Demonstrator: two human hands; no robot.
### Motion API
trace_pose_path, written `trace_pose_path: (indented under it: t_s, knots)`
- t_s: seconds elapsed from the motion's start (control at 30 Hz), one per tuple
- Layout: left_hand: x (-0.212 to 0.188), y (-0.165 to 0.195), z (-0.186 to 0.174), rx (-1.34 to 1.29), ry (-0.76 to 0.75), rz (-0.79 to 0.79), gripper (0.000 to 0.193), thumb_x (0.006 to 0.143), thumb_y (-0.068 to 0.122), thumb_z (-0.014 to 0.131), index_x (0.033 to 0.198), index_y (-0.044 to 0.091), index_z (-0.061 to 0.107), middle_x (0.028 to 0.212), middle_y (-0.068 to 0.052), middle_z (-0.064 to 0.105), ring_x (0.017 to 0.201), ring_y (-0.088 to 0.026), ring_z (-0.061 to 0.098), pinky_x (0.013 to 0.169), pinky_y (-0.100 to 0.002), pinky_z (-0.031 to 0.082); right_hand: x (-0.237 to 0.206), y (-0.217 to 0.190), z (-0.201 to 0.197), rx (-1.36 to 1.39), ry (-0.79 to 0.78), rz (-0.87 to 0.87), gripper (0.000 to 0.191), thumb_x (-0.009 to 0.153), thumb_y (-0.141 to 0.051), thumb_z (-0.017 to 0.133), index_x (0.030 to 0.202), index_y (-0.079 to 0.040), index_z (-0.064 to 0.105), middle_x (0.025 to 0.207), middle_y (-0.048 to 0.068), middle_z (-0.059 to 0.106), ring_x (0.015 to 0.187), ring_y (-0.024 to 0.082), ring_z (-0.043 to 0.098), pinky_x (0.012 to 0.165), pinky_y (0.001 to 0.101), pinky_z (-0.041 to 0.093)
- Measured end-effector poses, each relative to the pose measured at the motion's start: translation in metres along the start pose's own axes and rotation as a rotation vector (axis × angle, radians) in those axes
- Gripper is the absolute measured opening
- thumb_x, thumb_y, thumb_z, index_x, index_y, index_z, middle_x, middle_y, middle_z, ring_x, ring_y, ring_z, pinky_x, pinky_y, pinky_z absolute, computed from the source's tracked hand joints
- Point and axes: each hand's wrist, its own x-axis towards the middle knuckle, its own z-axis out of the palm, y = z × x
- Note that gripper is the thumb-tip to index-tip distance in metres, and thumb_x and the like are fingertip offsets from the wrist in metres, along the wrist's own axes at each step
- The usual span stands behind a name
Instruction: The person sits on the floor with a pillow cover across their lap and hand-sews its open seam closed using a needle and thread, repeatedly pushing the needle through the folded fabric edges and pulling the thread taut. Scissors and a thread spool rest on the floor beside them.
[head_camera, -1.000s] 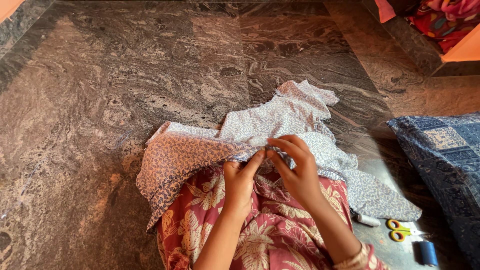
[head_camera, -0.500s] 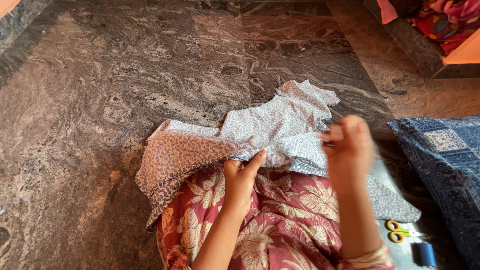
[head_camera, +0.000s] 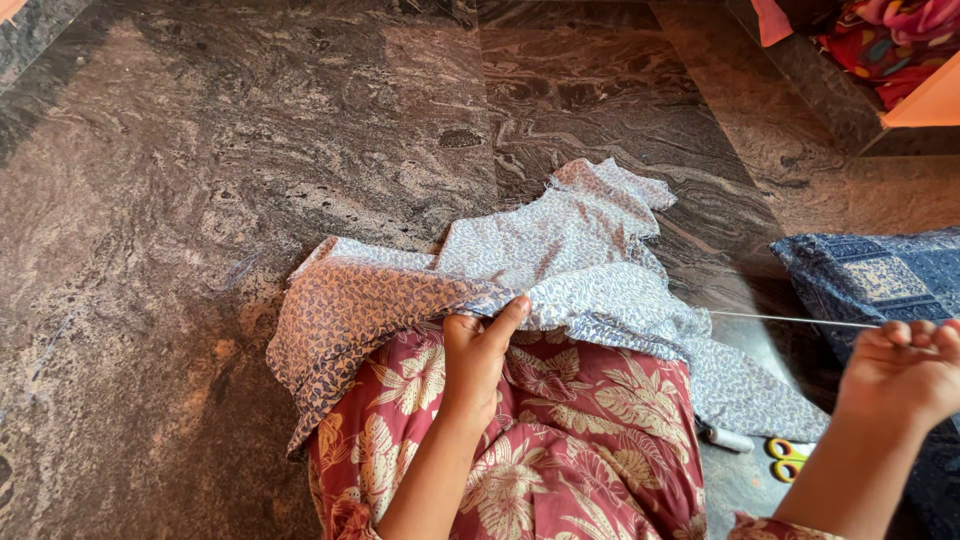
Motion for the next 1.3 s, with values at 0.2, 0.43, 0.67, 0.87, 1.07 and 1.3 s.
trace_pose_path:
  t_s: [0.2, 0.43, 0.67, 0.87, 1.07, 1.3]
  knots:
    - [0.001, -0.005, -0.001, 0.052, -0.002, 0.0, 0.015, 0.088, 0.013, 0.083, 0.094, 0.0, 0.077, 0.081, -0.003, 0.07, 0.068, -0.008, 0.056, 0.061, -0.027, 0.042, -0.001, -0.005, 0.001, 0.031, -0.025, -0.044, 0.022, 0.119, -0.011, 0.047, 0.097, -0.009, 0.047, 0.089, 0.004, 0.048, 0.081, 0.016, 0.053, 0.074, 0.0271, 0.045]
    - [-0.004, 0.005, -0.001, 0.044, -0.005, 0.027, 0.018, 0.086, 0.015, 0.081, 0.098, 0.002, 0.076, 0.084, -0.002, 0.075, 0.07, -0.007, 0.063, 0.063, -0.026, 0.049, -0.081, 0.055, 0.125, -0.905, -0.271, -0.519, 0.012, 0.113, 0.0, 0.066, 0.104, -0.007, 0.068, 0.103, 0.004, 0.067, 0.087, 0.01, 0.059, 0.077, 0.0229, 0.05]
    - [-0.01, 0.018, 0.005, 0.035, -0.028, 0.082, 0.017, 0.087, 0.007, 0.079, 0.103, 0.002, 0.076, 0.09, -0.003, 0.076, 0.076, -0.007, 0.063, 0.067, -0.026, 0.049, -0.181, 0.125, 0.22, -1.35, -0.861, -0.851, 0.023, 0.082, 0.007, 0.075, 0.095, -0.011, 0.079, 0.1, 0.005, 0.069, 0.101, 0.026, 0.058, 0.086, 0.0416, 0.045]
    - [-0.01, 0.02, 0.007, -0.025, -0.051, 0.072, 0.017, 0.088, 0.003, 0.076, 0.104, -0.001, 0.076, 0.096, -0.004, 0.078, 0.083, -0.009, 0.069, 0.076, -0.027, 0.054, -0.192, 0.134, 0.236, -1.368, -1.042, -0.802, 0.034, 0.078, 0.01, 0.067, 0.103, -0.01, 0.079, 0.107, 0.006, 0.067, 0.101, 0.031, 0.056, 0.086, 0.0432, 0.048]
    - [-0.011, 0.022, 0.006, 0.023, -0.05, 0.106, 0.019, 0.088, 0.003, 0.074, 0.107, -0.001, 0.076, 0.1, -0.004, 0.078, 0.087, -0.009, 0.069, 0.08, -0.027, 0.054, -0.187, 0.138, 0.231, -1.343, -1.095, -0.735, 0.034, 0.077, 0.01, 0.066, 0.103, -0.009, 0.077, 0.108, 0.007, 0.066, 0.103, 0.031, 0.057, 0.087, 0.0443, 0.049]
    - [-0.011, 0.023, 0.006, -0.016, -0.067, 0.106, 0.02, 0.089, 0.002, 0.074, 0.109, -0.001, 0.075, 0.101, -0.004, 0.077, 0.088, -0.009, 0.069, 0.08, -0.028, 0.054, -0.188, 0.139, 0.23, -1.34, -1.121, -0.73, 0.037, 0.074, 0.01, 0.065, 0.104, -0.008, 0.077, 0.108, 0.008, 0.066, 0.102, 0.032, 0.057, 0.087, 0.0449, 0.049]
